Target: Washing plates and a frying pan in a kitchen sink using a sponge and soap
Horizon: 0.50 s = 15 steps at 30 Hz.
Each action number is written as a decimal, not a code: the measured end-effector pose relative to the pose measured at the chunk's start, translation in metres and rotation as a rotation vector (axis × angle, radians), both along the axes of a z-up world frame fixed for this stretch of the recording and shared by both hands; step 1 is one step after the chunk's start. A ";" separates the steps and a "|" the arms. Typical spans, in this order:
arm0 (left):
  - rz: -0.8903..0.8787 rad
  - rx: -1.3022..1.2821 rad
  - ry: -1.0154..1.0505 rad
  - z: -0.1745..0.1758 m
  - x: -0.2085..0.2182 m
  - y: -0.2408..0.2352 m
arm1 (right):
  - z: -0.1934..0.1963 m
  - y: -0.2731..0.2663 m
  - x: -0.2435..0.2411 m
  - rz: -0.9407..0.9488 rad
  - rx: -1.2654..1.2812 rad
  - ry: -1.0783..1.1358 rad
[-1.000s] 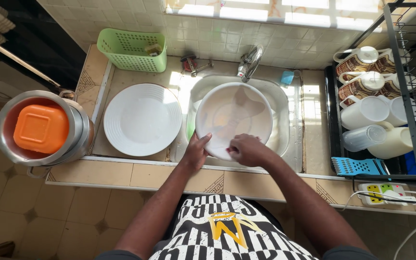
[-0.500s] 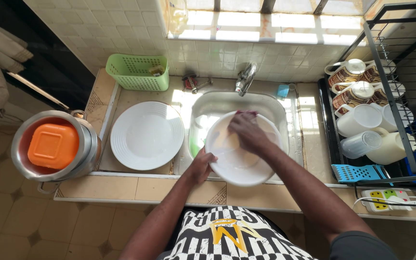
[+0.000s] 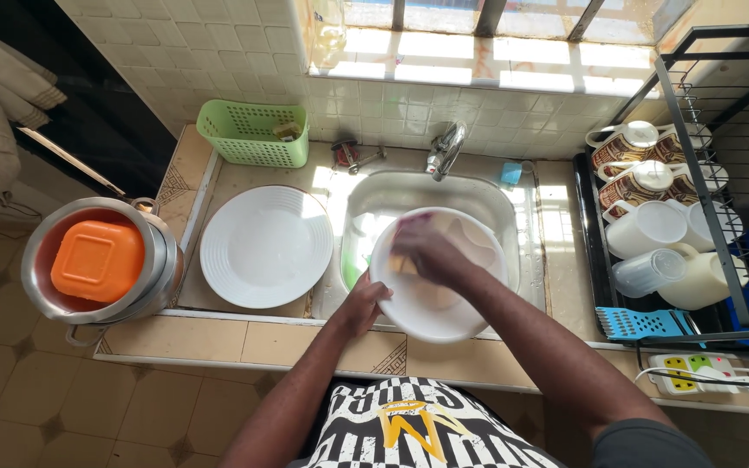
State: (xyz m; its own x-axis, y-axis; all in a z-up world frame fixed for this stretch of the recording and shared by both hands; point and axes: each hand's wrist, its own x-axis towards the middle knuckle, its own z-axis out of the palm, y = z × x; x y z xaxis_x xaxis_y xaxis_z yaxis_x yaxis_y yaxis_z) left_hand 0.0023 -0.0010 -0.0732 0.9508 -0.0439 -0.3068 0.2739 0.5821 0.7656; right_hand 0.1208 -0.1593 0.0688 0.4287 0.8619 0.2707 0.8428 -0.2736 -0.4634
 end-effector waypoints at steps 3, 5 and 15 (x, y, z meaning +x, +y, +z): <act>-0.016 0.045 -0.005 0.066 -0.010 -0.005 | -0.030 0.004 -0.009 0.109 0.030 0.074; -0.018 0.043 0.000 0.021 -0.004 -0.001 | -0.001 -0.002 -0.004 0.033 0.085 0.072; 0.019 0.018 0.003 0.078 -0.012 -0.001 | 0.007 0.017 -0.027 0.013 0.141 0.273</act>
